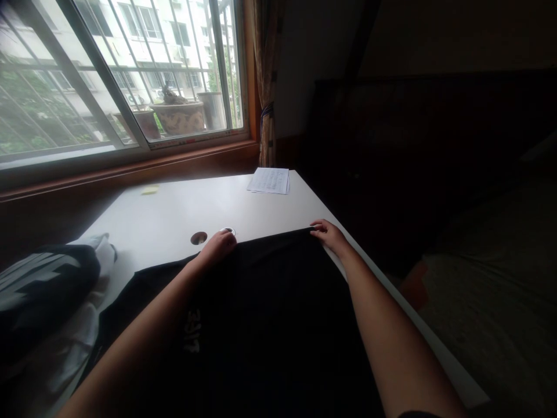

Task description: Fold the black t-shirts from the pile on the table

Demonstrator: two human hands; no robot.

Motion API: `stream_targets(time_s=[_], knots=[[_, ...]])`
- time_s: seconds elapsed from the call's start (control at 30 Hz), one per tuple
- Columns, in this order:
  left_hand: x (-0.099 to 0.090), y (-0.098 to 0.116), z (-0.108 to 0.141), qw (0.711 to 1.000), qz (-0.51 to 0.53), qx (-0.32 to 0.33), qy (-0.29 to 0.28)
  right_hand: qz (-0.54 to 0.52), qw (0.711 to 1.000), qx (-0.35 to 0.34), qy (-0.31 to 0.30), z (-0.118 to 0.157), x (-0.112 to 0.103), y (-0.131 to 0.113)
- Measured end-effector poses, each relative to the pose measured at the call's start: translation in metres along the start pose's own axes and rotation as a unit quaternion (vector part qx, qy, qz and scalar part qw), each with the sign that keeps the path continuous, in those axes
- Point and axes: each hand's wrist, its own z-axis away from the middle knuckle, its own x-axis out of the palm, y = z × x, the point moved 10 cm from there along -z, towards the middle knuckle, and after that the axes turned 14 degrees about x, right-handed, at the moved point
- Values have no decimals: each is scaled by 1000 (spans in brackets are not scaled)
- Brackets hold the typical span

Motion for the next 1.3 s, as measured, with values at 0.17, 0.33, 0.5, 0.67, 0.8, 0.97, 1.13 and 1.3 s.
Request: stream_targets(time_s=[0.17,0.33,0.5,0.67,0.8,0.97,1.13,1.3], knots=[[2,-9,-2,1000,5,-31,-4,-19,1000,5,5,-3,-1,3],[0,1,-7,999,-16,-40,-4,28,999,34,31,-8,-3,7],[9,20,-23,999,-35,-16,-12,65,997,20,35,-7,-4,-3],[27,42,-44,997,-56,30,-41,74,996,45,18,-6,-2,-5],[32,59,-56,993,-83,57,-61,87,995,44,36,-10,-4,-6],[33,63,-63,991,-102,55,-72,55,996,66,11,-10,1,-5],[36,50,-65,993,-95,18,-67,22,997,73,-17,-8,4,-3],[38,31,-63,994,-84,-40,-52,129,990,33,43,-15,1,-4]])
